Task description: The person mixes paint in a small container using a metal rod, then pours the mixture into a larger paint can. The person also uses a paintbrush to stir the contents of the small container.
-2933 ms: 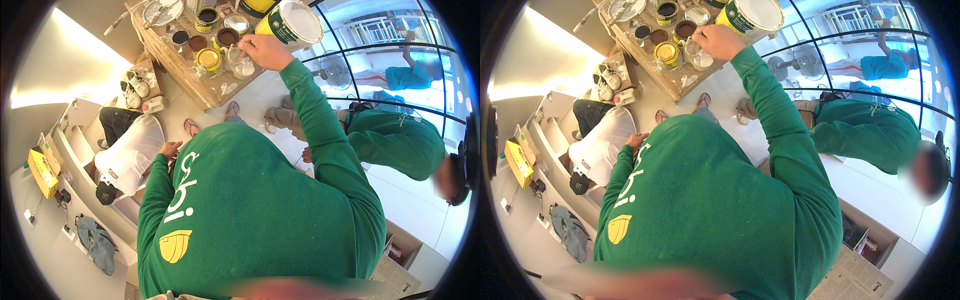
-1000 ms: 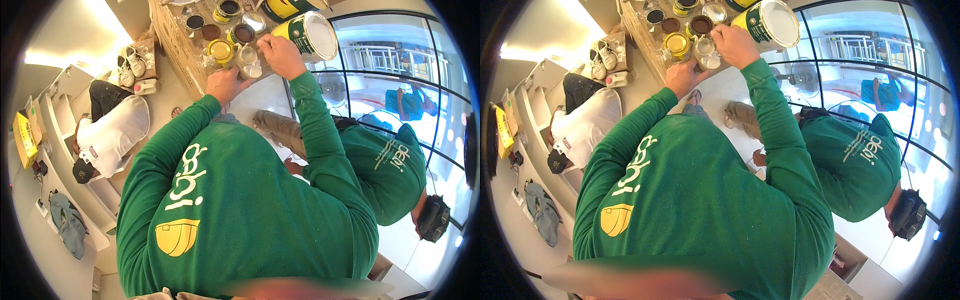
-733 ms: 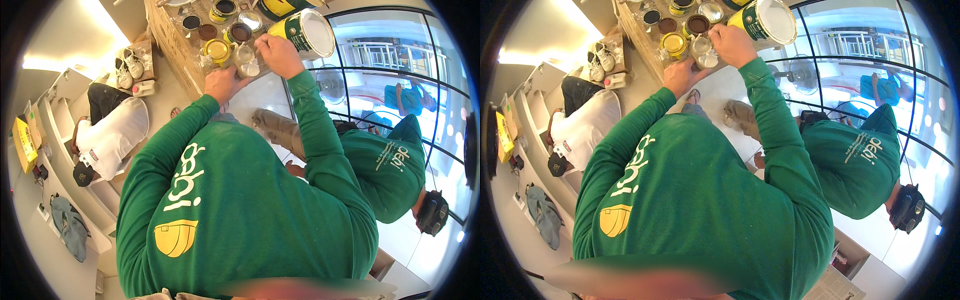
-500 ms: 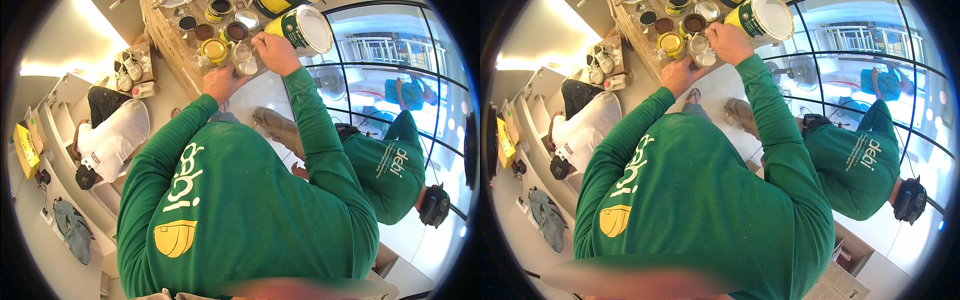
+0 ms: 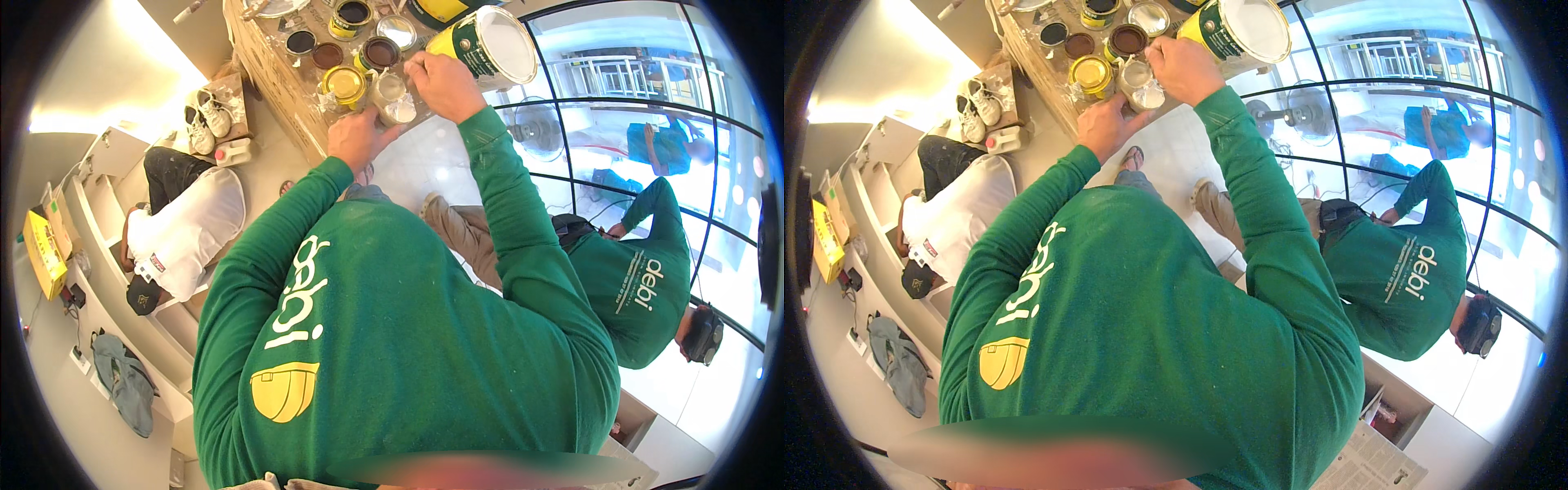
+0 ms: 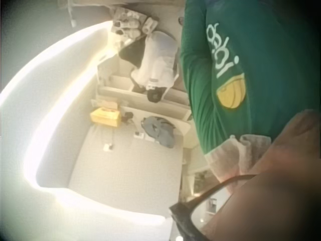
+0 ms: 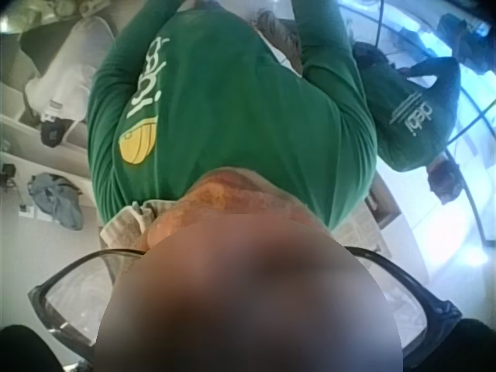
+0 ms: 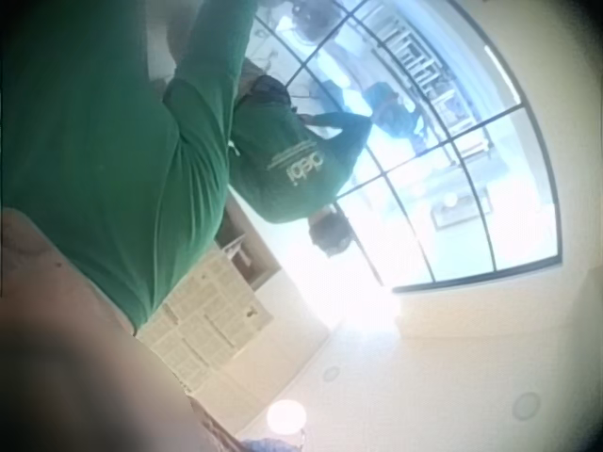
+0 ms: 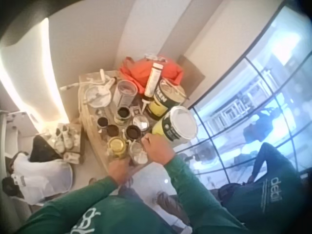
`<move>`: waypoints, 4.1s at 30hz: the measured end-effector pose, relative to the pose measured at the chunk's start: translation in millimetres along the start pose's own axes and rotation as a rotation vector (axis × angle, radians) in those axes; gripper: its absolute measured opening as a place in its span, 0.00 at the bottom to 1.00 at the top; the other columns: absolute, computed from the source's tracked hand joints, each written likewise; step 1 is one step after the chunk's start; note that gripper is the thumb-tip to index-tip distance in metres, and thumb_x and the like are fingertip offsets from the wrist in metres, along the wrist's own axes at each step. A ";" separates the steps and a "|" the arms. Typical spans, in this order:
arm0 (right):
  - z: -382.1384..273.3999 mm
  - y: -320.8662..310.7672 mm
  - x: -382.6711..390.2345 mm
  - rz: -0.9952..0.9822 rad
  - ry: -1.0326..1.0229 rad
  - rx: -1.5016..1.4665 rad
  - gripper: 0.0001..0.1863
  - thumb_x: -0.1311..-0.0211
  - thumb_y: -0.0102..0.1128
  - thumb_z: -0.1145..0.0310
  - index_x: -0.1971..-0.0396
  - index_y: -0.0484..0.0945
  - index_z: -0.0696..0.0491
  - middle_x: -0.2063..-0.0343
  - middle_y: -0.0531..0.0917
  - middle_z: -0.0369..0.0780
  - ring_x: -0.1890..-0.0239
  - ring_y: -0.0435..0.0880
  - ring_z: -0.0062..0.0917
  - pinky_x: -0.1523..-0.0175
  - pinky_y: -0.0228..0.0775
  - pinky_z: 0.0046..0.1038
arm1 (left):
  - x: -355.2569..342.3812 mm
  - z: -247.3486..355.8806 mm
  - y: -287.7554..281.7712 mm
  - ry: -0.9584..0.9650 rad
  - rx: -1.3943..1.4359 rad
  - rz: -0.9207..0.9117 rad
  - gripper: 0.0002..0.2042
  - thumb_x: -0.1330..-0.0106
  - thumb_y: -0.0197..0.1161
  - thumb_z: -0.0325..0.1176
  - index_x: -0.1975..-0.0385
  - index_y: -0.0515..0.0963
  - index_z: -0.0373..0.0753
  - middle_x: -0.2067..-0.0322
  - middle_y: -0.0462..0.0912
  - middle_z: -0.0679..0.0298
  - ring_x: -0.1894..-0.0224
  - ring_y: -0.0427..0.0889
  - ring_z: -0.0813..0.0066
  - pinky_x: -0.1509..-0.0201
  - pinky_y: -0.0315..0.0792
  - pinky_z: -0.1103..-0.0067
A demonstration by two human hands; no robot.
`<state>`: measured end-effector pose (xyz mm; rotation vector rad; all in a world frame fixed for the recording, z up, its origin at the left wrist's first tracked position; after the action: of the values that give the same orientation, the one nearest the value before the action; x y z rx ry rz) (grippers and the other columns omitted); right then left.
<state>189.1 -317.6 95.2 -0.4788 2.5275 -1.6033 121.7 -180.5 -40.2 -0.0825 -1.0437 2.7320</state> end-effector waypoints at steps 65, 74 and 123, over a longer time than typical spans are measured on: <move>15.0 4.8 -16.8 -0.067 -0.013 0.001 0.20 0.21 0.53 0.53 0.57 0.85 0.54 0.67 0.91 0.41 0.63 0.89 0.41 0.54 0.79 0.38 | -12.0 -3.4 4.6 0.014 -0.012 0.003 0.28 0.37 0.70 0.64 0.61 0.84 0.40 0.74 0.88 0.55 0.67 0.90 0.52 0.61 0.81 0.60; 13.0 2.0 -13.5 -0.075 -0.013 -0.138 0.20 0.22 0.53 0.53 0.57 0.86 0.54 0.68 0.91 0.39 0.64 0.88 0.40 0.55 0.79 0.36 | -9.8 -2.9 5.4 0.032 -0.013 0.011 0.28 0.37 0.70 0.64 0.61 0.84 0.40 0.74 0.88 0.56 0.67 0.90 0.52 0.61 0.82 0.59; 5.3 -3.4 -8.9 -0.038 -0.020 -0.039 0.19 0.23 0.54 0.54 0.59 0.85 0.55 0.68 0.90 0.43 0.64 0.88 0.43 0.56 0.79 0.40 | -1.4 2.2 -1.5 0.021 -0.002 -0.027 0.28 0.36 0.69 0.62 0.60 0.83 0.37 0.71 0.88 0.49 0.65 0.89 0.47 0.60 0.81 0.58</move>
<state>199.6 -320.6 95.3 -0.5468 2.5547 -1.5561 123.0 -181.1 -37.6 -0.0969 -1.0343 2.7004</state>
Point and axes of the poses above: each hand's wrist, its own x-axis away from the middle knuckle, its own y-axis out of the palm, z = x × y, the point moved 5 cm from there along -x, towards the middle knuckle
